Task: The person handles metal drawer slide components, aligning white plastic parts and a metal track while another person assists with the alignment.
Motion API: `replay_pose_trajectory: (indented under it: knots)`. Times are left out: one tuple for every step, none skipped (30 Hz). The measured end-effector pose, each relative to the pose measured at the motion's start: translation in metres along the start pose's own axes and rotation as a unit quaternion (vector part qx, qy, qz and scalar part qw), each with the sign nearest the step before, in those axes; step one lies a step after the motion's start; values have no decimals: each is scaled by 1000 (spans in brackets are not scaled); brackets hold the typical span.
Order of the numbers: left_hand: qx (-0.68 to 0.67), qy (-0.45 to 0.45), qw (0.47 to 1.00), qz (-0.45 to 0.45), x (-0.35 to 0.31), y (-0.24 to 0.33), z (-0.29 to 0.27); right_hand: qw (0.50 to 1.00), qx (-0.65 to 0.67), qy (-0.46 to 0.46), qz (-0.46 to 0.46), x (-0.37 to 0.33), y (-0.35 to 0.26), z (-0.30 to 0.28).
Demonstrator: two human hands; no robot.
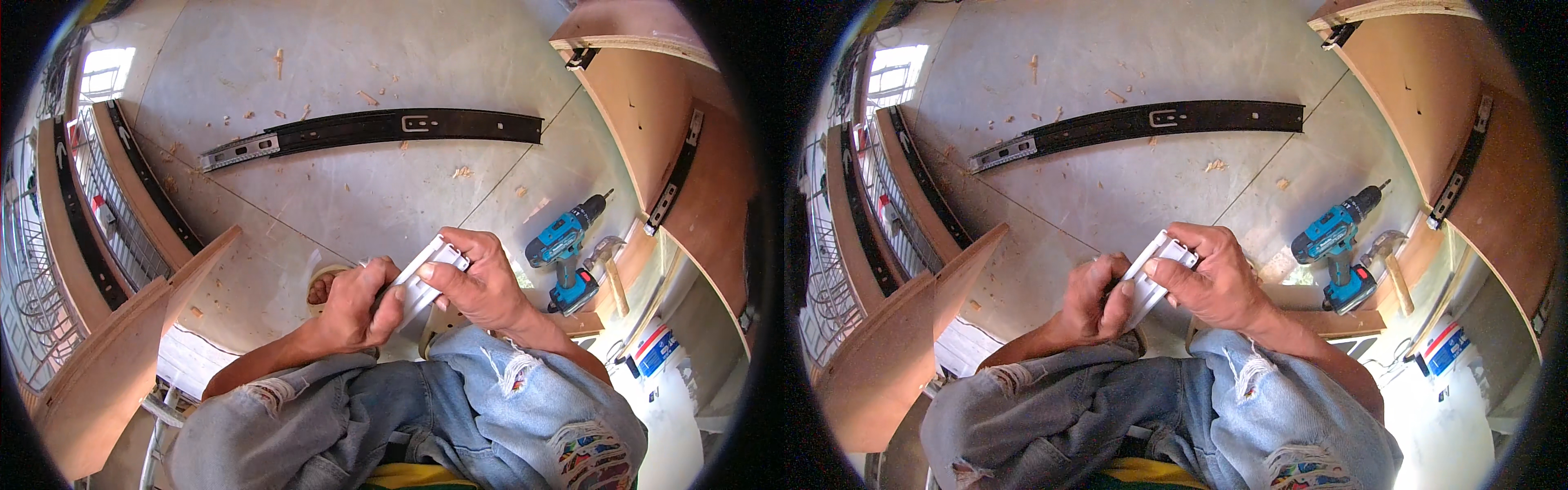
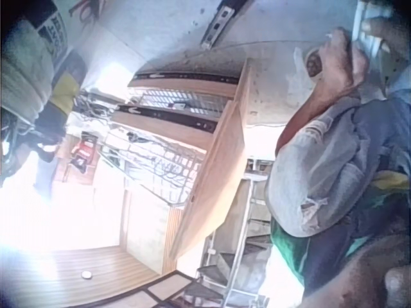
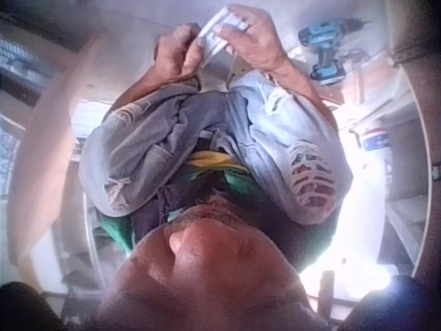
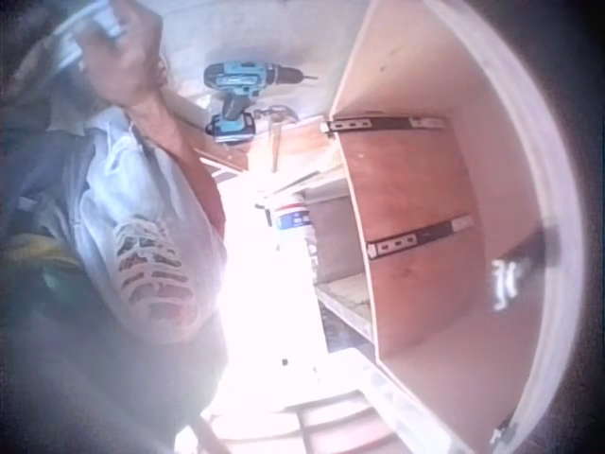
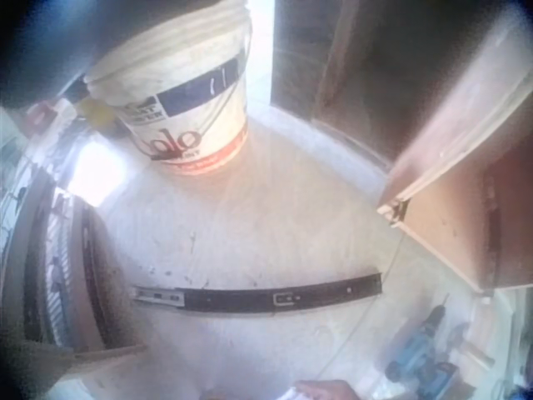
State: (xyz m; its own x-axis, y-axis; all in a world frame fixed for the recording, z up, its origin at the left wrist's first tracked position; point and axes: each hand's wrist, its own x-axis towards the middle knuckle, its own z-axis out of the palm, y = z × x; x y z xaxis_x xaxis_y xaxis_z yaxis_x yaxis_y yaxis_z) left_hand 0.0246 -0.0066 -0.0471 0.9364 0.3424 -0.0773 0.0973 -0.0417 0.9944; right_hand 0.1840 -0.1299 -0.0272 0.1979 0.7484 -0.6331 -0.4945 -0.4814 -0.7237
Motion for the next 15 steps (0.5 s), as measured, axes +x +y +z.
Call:
replay_pose_trajectory:
  knots:
    - [29, -7, 1000, -1, 1, 3, -1, 1000, 17, 4, -9, 0, 3, 0]
    - [58, -14, 998, -1, 1, 5, -1, 999, 35, 8, -19, -1, 5, 0]
    - [58, -14, 998, -2, 0, 5, -1, 999, 35, 8, -18, -1, 4, 0]
    - [52, -13, 999, -3, 0, 3, -2, 999, 29, 9, -21, 0, 3, 0]
    - [46, -13, 999, -3, 0, 2, -2, 999, 24, 9, -24, 1, 3, -1]
    - [46, -13, 999, -4, 1, 0, -2, 999, 24, 9, -24, 1, 3, -1]
    - [44, -26, 999, -7, 1, -2, -3, 999, 19, 9, -24, 1, 4, -1]
    - [42, -40, 998, -10, 2, -3, -3, 1000, 14, 8, -25, 0, 4, -1]
    - [41, -40, 998, -10, 3, -1, -4, 1000, 14, 9, -24, 1, 4, 0]
    - [-22, -50, 994, -93, 5, 3, -6, 999, 25, 11, -21, 3, 4, 0]
    - [-85, -61, 979, -173, 5, 5, -6, 999, 36, 13, -18, 3, 5, 1]
    - [-122, -42, 975, -183, 2, 4, -3, 999, 36, 12, -17, 3, 7, 2]
    - [-122, -40, 975, -182, 1, 4, -1, 999, 47, 26, 1, 3, 11, 3]
    - [-156, -26, 963, -219, 0, 4, 1, 997, 57, 41, 19, 3, 14, 4]
    - [-189, -12, 948, -254, 0, 3, 3, 998, 55, 39, 19, 2, 15, 5]
